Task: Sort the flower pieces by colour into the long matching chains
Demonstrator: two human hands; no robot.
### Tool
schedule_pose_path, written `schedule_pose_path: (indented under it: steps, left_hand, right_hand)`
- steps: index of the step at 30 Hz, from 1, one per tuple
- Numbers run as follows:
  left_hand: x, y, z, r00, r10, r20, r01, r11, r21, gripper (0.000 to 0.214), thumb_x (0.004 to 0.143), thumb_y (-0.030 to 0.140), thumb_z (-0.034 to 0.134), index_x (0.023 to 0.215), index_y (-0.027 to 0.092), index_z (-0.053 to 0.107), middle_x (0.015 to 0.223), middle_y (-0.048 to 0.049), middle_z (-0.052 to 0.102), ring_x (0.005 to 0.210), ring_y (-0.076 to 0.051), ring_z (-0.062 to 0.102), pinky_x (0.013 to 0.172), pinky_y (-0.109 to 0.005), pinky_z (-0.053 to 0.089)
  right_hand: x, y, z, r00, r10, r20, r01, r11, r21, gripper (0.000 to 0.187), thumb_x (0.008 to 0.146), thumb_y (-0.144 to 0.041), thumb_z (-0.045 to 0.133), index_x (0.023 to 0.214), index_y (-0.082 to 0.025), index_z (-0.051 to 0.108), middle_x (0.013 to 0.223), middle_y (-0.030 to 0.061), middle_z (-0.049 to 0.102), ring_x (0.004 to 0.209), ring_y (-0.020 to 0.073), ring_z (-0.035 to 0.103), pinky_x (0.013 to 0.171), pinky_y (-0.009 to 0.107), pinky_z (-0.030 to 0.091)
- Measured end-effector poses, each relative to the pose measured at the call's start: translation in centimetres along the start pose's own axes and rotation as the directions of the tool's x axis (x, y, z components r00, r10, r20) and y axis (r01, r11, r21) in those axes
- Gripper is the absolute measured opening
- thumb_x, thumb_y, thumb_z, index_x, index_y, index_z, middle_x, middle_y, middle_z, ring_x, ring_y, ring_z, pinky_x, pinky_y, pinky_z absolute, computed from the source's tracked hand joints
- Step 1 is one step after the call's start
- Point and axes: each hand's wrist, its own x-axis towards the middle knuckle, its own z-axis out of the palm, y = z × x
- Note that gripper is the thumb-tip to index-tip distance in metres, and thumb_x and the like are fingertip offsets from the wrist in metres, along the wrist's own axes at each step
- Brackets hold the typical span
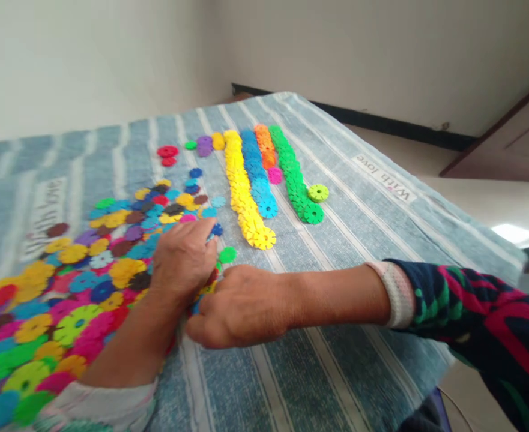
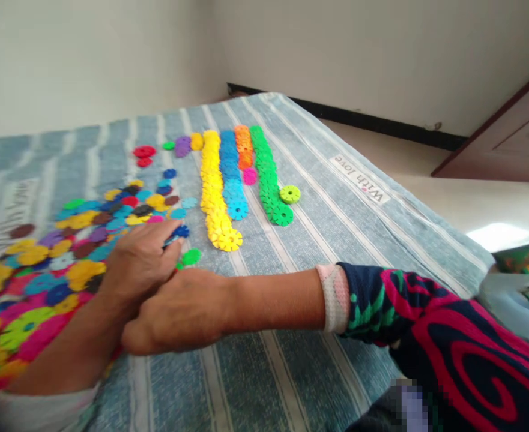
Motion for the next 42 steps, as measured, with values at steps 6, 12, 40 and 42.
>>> schedule_pose_path:
  steps: [6, 12, 40, 42]
  left_hand:
    - [-0.8, -0.8, 0.8, 0.984, -0.104, -0.142, 0.076, 0.978, -0.194, 0.027, 0.078, 0.023, 0.051, 0.101, 0.021, 0.065, 0.095, -0.0070, 0.069, 0.096, -0.025, 0.060, 0.089, -0.037, 0.047]
    - [-1.3, -0.8, 0.7, 0.960, -0.234, -0.157, 0.169, 0.924, -0.342, 0.024, 0.075, 0.019, 0.057, 0.097, 0.022, 0.067, 0.094, -0.0046, 0.069, 0.092, -0.022, 0.062, 0.086, -0.035, 0.050]
    - [-2.1, -2.2, -0.8, 0.913, -0.405, -0.047, 0.334, 0.808, -0.485, 0.031, 0.083, 0.019, 0.048, 0.108, 0.022, 0.067, 0.109, -0.0042, 0.071, 0.104, -0.020, 0.065, 0.095, -0.033, 0.050]
    - [-2.1, -2.4, -0.9, 0.916, -0.399, -0.054, 0.322, 0.806, -0.497, 0.033, 0.083, 0.017, 0.046, 0.107, 0.022, 0.067, 0.110, -0.0039, 0.071, 0.105, -0.019, 0.065, 0.096, -0.032, 0.049]
  right_hand:
    - [0.4, 0.2, 1.7, 0.990, -0.002, -0.139, -0.005, 0.999, -0.053, 0.012, 0.085, -0.008, 0.049, 0.078, -0.016, 0.055, 0.069, 0.0017, 0.063, 0.054, 0.0137, 0.053, 0.044, 0.027, 0.031]
    - [0.3, 0.2, 3.0, 0.969, 0.002, -0.246, -0.017, 0.998, -0.060, 0.008, 0.083, -0.011, 0.050, 0.079, -0.017, 0.054, 0.071, 0.0029, 0.063, 0.059, 0.0154, 0.053, 0.048, 0.029, 0.034]
    - [0.0, 0.9, 5.0, 0.903, 0.206, -0.378, -0.124, 0.966, 0.228, 0.023, 0.092, -0.019, 0.042, 0.075, -0.017, 0.056, 0.072, 0.0016, 0.062, 0.065, 0.0140, 0.055, 0.065, 0.027, 0.037]
    - [0.0, 0.9, 5.1, 0.896, 0.221, -0.385, -0.126, 0.958, 0.259, 0.023, 0.093, -0.021, 0.042, 0.075, -0.018, 0.056, 0.072, 0.0013, 0.063, 0.066, 0.0138, 0.055, 0.065, 0.027, 0.037]
